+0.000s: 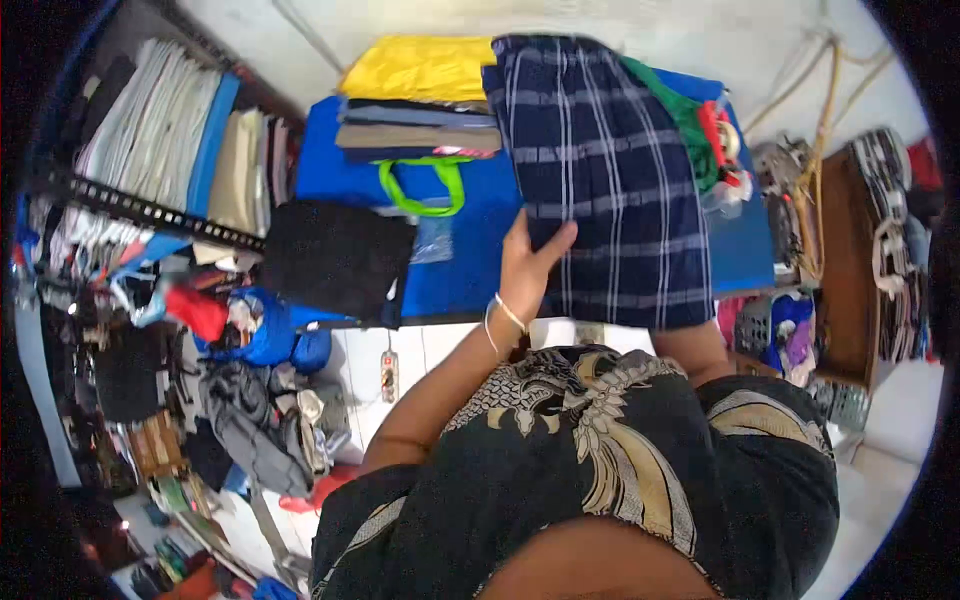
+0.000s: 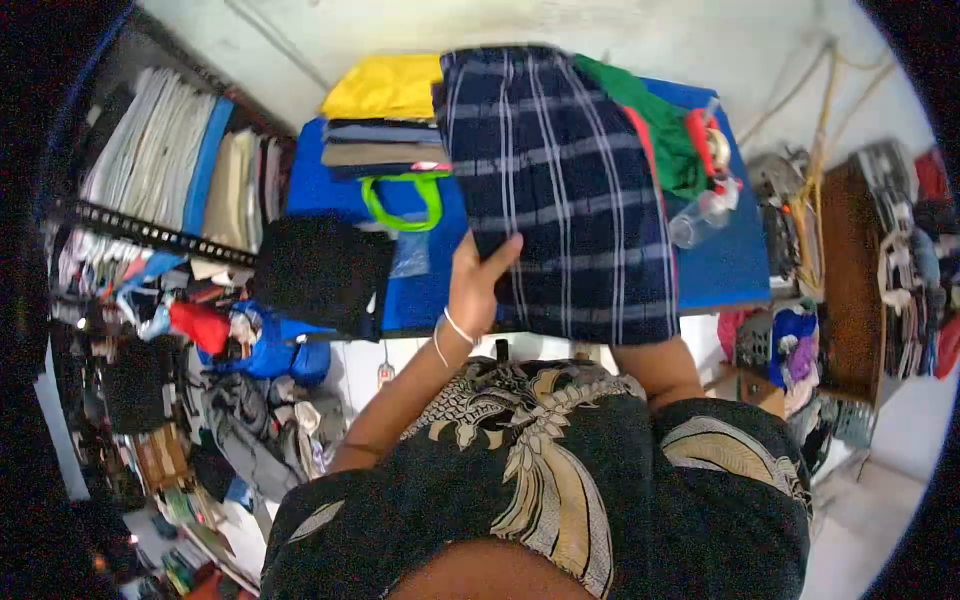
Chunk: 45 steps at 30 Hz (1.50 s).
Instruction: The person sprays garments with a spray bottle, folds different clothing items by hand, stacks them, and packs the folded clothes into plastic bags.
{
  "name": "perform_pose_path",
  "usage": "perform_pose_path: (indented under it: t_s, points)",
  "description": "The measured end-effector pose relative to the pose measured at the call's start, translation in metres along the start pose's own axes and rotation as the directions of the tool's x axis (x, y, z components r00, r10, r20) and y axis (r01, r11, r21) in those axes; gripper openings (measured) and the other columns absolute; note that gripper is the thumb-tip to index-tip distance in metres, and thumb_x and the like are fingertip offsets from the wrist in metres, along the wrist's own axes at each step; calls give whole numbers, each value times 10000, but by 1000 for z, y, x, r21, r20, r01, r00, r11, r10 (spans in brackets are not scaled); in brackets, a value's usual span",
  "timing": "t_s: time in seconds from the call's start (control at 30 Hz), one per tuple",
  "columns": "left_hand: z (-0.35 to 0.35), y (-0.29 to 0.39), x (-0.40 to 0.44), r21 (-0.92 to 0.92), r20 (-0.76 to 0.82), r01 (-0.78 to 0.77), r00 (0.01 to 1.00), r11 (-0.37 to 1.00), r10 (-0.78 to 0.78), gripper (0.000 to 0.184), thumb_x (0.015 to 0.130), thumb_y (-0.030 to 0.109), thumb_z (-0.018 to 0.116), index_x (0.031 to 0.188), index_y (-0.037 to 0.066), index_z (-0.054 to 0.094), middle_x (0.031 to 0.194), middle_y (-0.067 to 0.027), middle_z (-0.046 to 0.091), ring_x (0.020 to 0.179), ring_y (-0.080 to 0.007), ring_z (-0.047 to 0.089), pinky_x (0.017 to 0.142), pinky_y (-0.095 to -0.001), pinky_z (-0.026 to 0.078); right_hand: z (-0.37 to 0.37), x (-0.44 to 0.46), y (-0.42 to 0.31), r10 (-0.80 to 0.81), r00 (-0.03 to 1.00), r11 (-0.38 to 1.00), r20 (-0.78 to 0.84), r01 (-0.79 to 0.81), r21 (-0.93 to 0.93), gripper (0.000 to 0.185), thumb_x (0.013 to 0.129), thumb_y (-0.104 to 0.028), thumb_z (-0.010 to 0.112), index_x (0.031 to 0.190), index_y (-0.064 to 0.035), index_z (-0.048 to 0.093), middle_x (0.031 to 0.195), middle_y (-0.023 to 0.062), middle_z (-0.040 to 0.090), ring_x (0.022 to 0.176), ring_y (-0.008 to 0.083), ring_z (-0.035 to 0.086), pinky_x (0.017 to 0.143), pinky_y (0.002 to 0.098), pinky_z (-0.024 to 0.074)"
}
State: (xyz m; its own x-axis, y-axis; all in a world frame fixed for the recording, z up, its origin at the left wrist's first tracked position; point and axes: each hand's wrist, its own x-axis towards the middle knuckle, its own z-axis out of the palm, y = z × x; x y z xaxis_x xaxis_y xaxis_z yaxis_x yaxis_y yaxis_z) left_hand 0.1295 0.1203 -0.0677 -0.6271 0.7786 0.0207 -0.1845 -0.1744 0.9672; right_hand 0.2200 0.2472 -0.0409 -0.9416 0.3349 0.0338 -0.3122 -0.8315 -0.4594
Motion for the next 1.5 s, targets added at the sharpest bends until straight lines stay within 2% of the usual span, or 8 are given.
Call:
perform_pose_path:
  t_s: [0.23,0.37,0.43,0.6,0.9,1.07,1.4,1.5]
  points:
    - [37,-79,69,-42,70,242,969,969,-238,399,759,92,631,1117,-17,492,1037,-78,580,912,-165,539,833,-286,401,-128,-20,-111,-280,738,741,-614,-240,-627,581,787,-561,463,1056,-53,544,908,55,587,811,161,544,730,313,431]
    - [41,-85,58,28,-25,293,956,956,-292,342,753,58,635,1068,-17,524,1017,-82,590,892,-186,552,817,-286,414,-124,-37,-85,-564,812,-34,-149,-203,-978,457,733,-203,651,1071,62,496,997,105,579,891,143,514,785,269,395]
    - [34,-76,53,358,-43,205,978,911,-203,585,696,60,685,1184,-26,374,1089,-153,532,964,-226,536,840,-309,420,-122,-41,-91,-535,836,-72,-121,-187,-980,499,695,-123,671,1109,64,464,1024,137,568,892,175,531,811,284,403]
    - [83,-14,71,925,123,-239,924,296,362,770,621,103,704,1257,9,279,1261,-227,329,1197,-355,307,969,-472,258,-100,-93,-119,-782,461,-556,420,-210,-805,585,660,-132,704,1160,15,439,1137,170,481,1034,320,445,893,371,347]
    - [145,-34,252,665,536,-703,684,-252,-495,562,665,93,634,1185,226,468,1305,-55,365,1276,-261,227,940,-655,202,-226,-93,-143,-754,638,-271,160,-80,-959,564,764,-153,588,1250,-3,343,1202,147,437,1119,268,416,941,344,316]
    - [138,-4,263,578,739,-811,567,-88,-364,293,597,95,696,847,128,547,983,-28,531,1043,-256,470,910,-546,310,-194,-104,-167,-121,975,688,-187,-54,-724,476,712,-82,610,1164,-33,470,981,6,533,857,102,494,759,255,416]
    - [70,10,176,873,484,-475,813,-112,324,402,644,82,666,1015,141,520,1123,-49,500,1157,-265,401,948,-523,260,-123,-67,-188,38,998,579,-53,-65,-813,488,655,-93,637,1116,-35,492,909,27,568,870,109,525,764,282,429]
    - [-9,-12,132,973,231,-207,872,-104,431,382,652,82,653,1008,120,522,1112,-61,508,1146,-280,413,946,-525,266,-123,-97,-168,182,968,82,172,159,-984,517,588,-207,680,1042,-7,536,930,79,583,886,195,545,801,318,409]
